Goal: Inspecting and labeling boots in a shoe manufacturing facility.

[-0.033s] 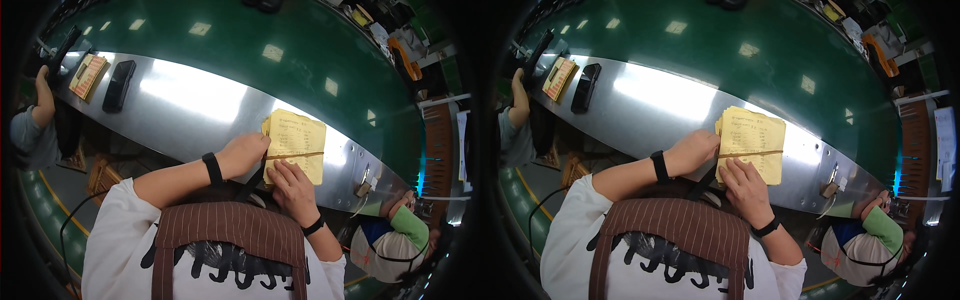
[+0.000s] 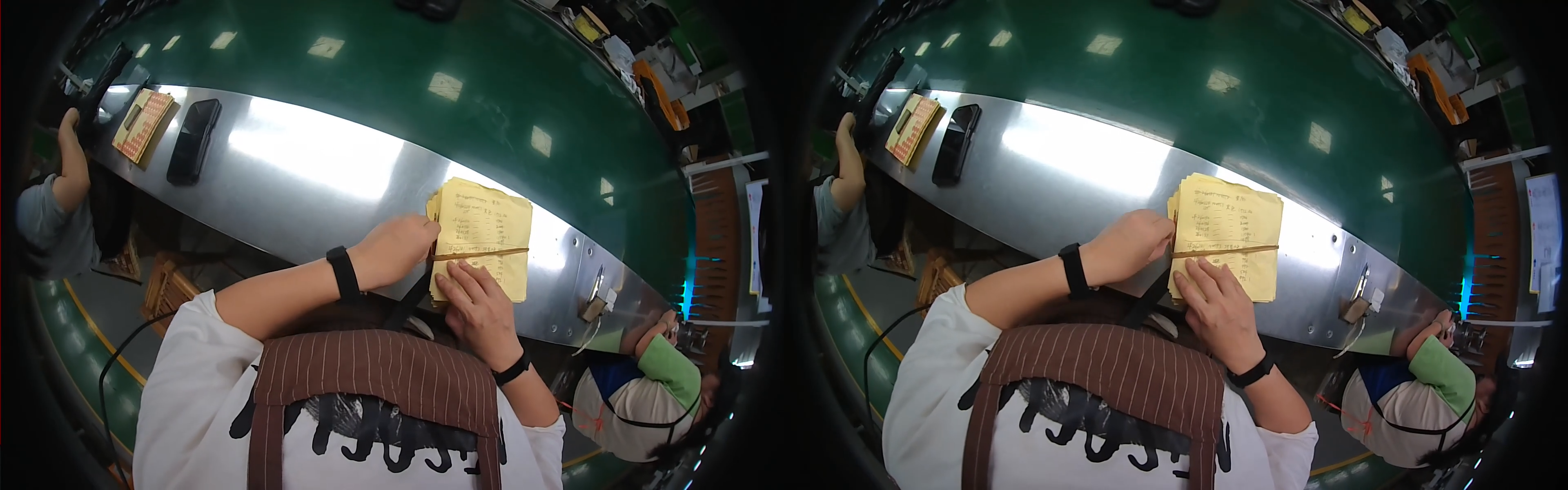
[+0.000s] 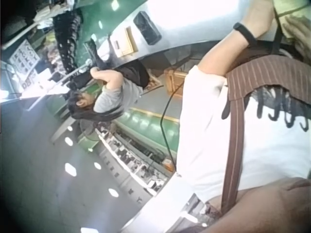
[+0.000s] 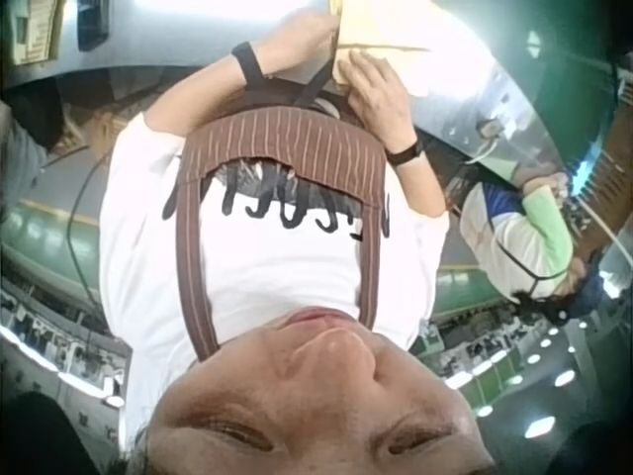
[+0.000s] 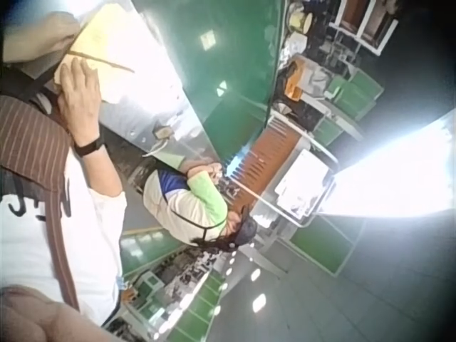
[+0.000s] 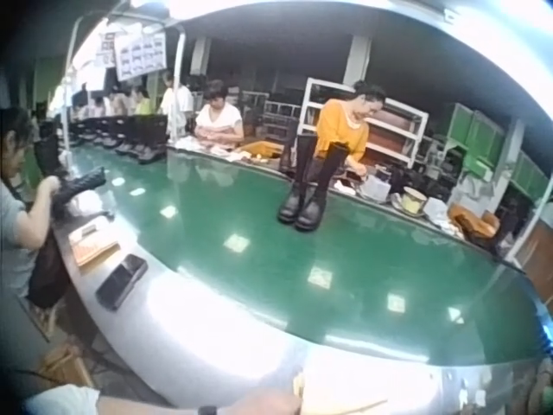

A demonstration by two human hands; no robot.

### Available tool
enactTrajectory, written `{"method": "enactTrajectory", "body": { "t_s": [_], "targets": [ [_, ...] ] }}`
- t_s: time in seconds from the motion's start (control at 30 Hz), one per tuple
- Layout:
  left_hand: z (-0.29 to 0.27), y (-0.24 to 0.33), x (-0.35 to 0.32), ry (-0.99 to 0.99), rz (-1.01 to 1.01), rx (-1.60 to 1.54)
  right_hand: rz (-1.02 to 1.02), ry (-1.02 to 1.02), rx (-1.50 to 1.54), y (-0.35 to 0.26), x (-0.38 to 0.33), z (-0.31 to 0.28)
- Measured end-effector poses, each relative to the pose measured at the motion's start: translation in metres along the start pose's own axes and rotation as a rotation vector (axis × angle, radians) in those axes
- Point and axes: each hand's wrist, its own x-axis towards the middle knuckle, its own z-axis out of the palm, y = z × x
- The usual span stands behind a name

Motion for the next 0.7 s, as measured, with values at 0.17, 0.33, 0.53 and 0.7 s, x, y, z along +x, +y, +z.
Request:
{"method": "enactTrajectory", "body": {
  "t_s": [0.17,0.33,0.53,0.7],
  "targets": [
    [-0.019,0.005,-0.010,-0.063,-0.149,-0.185,-0.007,-0.049,0.174,0.008,0.008,-0.026],
    [-0.023,0.014,-0.008,-0.319,-0.717,-0.871,0.498,0.038,0.090,0.052,0.043,-0.073],
    [-0.011,0.015,0.002,-0.187,-0.816,-1.098,0.583,0.113,-0.004,0.044,0.007,-0.059],
    [0.007,0.024,0.017,-0.290,-0.550,-1.508,0.477,0.162,0.139,0.016,-0.005,-0.059]
  ]
}}
